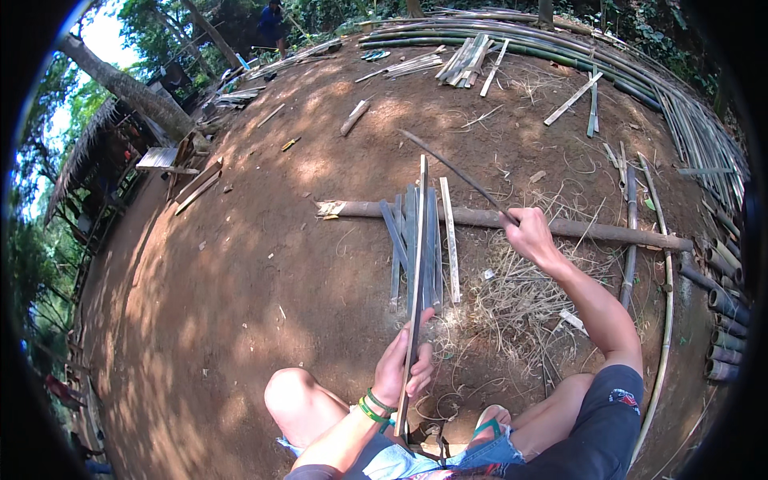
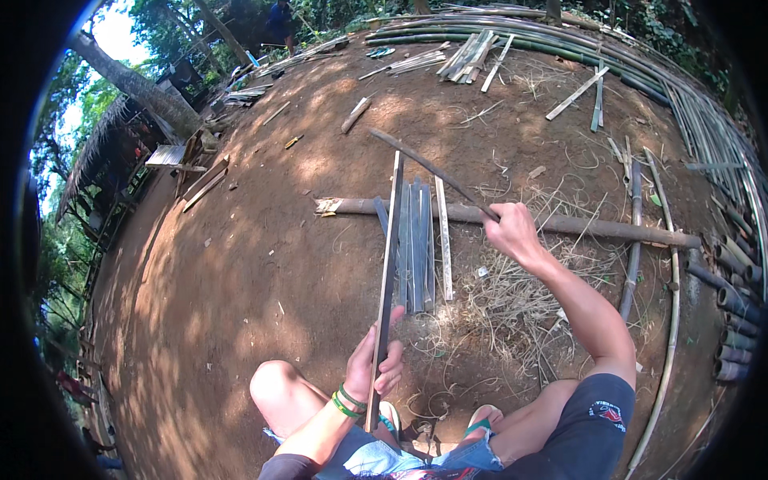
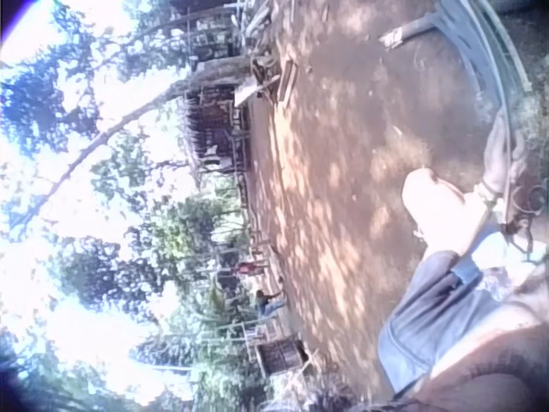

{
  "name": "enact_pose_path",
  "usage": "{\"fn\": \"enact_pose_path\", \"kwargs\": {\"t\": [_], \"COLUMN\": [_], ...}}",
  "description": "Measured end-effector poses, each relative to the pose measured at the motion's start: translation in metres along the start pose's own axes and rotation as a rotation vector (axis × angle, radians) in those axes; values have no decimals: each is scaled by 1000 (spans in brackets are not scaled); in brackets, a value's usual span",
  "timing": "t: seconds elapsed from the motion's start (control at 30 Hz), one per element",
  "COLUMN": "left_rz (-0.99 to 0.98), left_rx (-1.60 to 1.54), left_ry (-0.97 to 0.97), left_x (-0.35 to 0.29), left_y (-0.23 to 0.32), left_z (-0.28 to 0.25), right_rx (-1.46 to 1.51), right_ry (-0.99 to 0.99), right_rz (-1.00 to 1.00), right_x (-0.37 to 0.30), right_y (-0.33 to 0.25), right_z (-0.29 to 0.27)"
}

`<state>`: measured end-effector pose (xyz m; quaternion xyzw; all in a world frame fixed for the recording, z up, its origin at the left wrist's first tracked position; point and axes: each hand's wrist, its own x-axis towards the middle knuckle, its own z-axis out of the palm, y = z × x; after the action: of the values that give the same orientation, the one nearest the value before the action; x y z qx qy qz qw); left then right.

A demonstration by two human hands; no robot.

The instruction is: The person sits on the ground and uses a machete to split long bamboo strips into thinner slats. They hold the bamboo vertically against a wooden support and strike it with the blade to separate the layers, then place the finished slats into a pile.

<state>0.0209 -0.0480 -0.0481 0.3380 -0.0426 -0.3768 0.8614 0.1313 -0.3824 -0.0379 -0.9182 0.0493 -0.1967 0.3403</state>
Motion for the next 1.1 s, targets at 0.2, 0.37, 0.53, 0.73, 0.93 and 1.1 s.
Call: {"fn": "enact_pose_path", "kwargs": {"t": [0.2,0.37,0.53,0.73,0.93,1.1], "left_rz": [-34,58,72,5,-105,58], "left_rx": [-166,81,283,344,299,515], "left_ry": [-5,137,168,76,-20,35], "left_x": [12,16,12,-5,-10,0], "left_y": [3,1,1,-10,-18,-15], "left_z": [-2,-2,2,10,6,-2], "right_rx": [-40,8,-12,-106,-98,35], "right_ry": [-422,-457,-405,-216,-33,94], "right_rz": [-355,-556,-528,-240,45,102], "right_x": [-73,-100,-88,-17,37,27], "right_y": [-74,-90,-76,-49,8,15], "right_z": [33,40,46,17,-12,-16]}}
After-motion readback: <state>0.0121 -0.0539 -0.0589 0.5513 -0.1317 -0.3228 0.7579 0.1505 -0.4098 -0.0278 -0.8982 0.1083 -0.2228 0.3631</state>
